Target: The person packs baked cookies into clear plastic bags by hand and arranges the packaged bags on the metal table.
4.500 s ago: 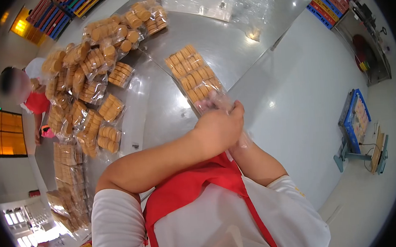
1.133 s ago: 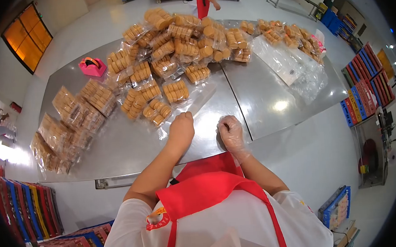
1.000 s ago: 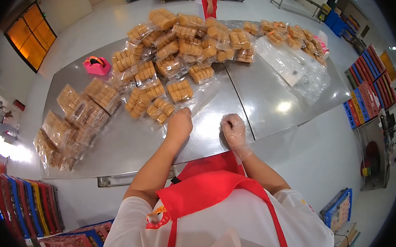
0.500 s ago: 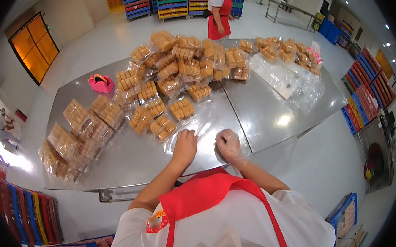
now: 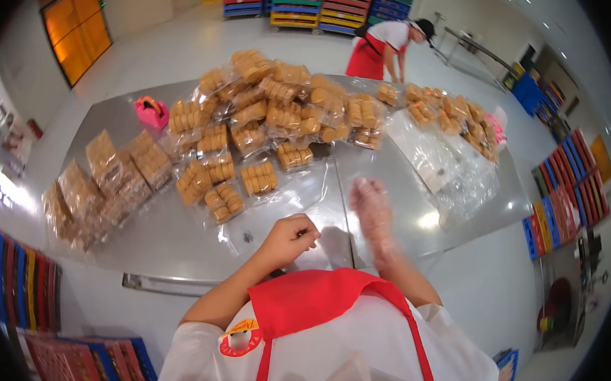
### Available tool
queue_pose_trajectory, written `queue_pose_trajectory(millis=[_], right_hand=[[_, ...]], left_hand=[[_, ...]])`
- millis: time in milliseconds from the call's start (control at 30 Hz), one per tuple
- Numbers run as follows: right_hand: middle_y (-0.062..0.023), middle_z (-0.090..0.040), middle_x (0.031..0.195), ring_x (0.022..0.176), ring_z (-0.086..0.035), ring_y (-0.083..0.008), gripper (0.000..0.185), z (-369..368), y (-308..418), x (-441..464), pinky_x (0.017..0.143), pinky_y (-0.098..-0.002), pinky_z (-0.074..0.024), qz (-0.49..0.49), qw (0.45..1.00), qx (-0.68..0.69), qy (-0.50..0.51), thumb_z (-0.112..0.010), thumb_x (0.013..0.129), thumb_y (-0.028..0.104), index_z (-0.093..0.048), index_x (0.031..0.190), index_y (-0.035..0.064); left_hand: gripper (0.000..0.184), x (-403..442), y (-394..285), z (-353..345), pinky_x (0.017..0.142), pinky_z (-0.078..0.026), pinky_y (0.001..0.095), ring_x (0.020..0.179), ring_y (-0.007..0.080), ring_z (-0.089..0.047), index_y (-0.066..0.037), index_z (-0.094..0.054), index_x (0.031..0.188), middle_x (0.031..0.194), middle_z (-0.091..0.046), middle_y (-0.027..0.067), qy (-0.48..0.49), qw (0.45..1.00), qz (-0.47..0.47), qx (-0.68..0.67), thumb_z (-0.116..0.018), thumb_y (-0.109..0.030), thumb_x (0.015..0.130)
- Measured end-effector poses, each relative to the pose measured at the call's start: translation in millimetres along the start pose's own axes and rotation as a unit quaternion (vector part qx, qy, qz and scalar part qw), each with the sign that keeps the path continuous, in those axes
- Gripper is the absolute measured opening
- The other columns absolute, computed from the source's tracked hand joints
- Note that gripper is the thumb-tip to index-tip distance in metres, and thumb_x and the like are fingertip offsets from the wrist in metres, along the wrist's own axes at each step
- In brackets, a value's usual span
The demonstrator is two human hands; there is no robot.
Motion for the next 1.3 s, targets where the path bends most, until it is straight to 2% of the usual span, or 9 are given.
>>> queue_pose_trajectory(millis=[200,367,500,633,833,900,1033,1167,1300], right_hand=[[-0.0028,-0.062,0.080,0.069,-0.055,-0.0113,0.012,-59,93,-29,0.060,-0.0234,-0.0435,0.278,0.876,-0.333,0.211,-0.064,0.096,0.017,-0.063,0.098,0.0053],[-0.0023,-0.060,0.077,0.067,-0.052,-0.0121,0.014,-76,84,-51,0.060,-0.0279,-0.0426,0.018,0.900,-0.088,0.427,-0.065,0.095,0.015,-0.062,0.092,0.0008],[-0.0067,-0.062,0.080,0.071,-0.055,-0.0171,0.012,-88,121,-39,0.066,-0.0324,-0.0449,0.316,0.808,-0.360,0.343,-0.064,0.092,0.010,-0.062,0.086,0.0005],[-0.0102,-0.057,0.073,0.071,-0.054,-0.0289,0.010,-90,122,-85,0.067,-0.0391,-0.0438,0.254,0.739,-0.240,0.575,-0.066,0.083,0.007,-0.061,0.079,0.0001],[-0.0076,-0.057,0.073,0.067,-0.052,-0.0209,0.016,-51,95,-33,0.062,-0.0356,-0.0416,0.211,0.779,-0.315,0.500,-0.069,0.084,0.013,-0.062,0.078,0.0002],[-0.0043,-0.057,0.075,0.068,-0.050,-0.0137,0.019,-39,85,-56,0.061,-0.0319,-0.0409,-0.027,0.763,-0.080,0.641,-0.069,0.087,0.016,-0.064,0.080,-0.0003],[-0.0026,-0.057,0.075,0.069,-0.052,-0.0116,0.018,-12,108,-20,0.060,-0.0251,-0.0390,0.107,0.849,-0.350,0.381,-0.068,0.091,0.017,-0.063,0.083,0.0011],[-0.0034,-0.057,0.075,0.067,-0.051,-0.0113,0.011,8,113,-36,0.058,-0.0282,-0.0393,-0.044,0.858,-0.033,0.510,-0.066,0.093,0.012,-0.063,0.087,0.0024],[-0.0027,-0.054,0.073,0.065,-0.048,-0.0115,0.011,10,153,-31,0.059,-0.0277,-0.0397,0.322,0.821,-0.362,0.303,-0.064,0.089,0.009,-0.059,0.082,0.0027]], left_hand=[[0.025,41,-60,3,0.057,-0.041,0.0230,0.061,0.0086,-0.050,-0.003,-0.059,0.089,0.076,-0.055,-0.0003,-0.255,0.955,-0.078,-0.131,-0.057,-0.024,0.102],[0.036,41,-79,4,0.050,-0.034,0.0231,0.055,0.0056,-0.040,-0.008,-0.052,0.078,0.061,-0.043,-0.0048,-0.357,0.920,-0.139,-0.087,-0.051,-0.032,0.106],[0.040,29,-93,-10,0.049,-0.031,0.0251,0.054,0.0052,-0.037,-0.009,-0.051,0.076,0.062,-0.043,-0.0049,-0.380,0.899,-0.076,-0.202,-0.050,-0.035,0.106],[0.041,22,-76,-14,0.050,-0.032,0.0256,0.055,0.0059,-0.036,-0.009,-0.050,0.075,0.064,-0.044,-0.0038,-0.421,0.896,-0.090,-0.108,-0.050,-0.036,0.106],[0.039,22,-83,-55,0.054,-0.034,0.0248,0.061,0.0059,-0.037,-0.007,-0.049,0.076,0.065,-0.042,-0.0037,-0.389,0.911,-0.101,-0.092,-0.050,-0.033,0.106],[0.034,26,-86,-56,0.056,-0.036,0.0241,0.063,0.0060,-0.039,-0.006,-0.051,0.082,0.067,-0.043,-0.0035,-0.403,0.911,-0.091,0.003,-0.050,-0.029,0.106],[0.019,39,-100,-83,0.058,-0.038,0.0228,0.064,0.0066,-0.042,-0.004,-0.051,0.095,0.071,-0.044,-0.0028,-0.384,0.913,-0.139,-0.016,-0.047,-0.020,0.106],[0.012,58,-103,-96,0.059,-0.039,0.0221,0.064,0.0067,-0.044,-0.004,-0.051,0.099,0.072,-0.045,-0.0022,-0.382,0.902,-0.198,0.042,-0.046,-0.013,0.104],[0.011,69,-97,-109,0.059,-0.037,0.0234,0.065,0.0070,-0.041,-0.005,-0.049,0.096,0.072,-0.043,-0.0028,-0.306,0.932,-0.131,-0.144,-0.048,-0.013,0.104]])
Point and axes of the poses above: each hand's wrist, its own x-axis towards the middle knuckle, its own z-axis out of the back of the hand, y = z × x, the point moved 8 cm from there along x, towards the middle knuckle
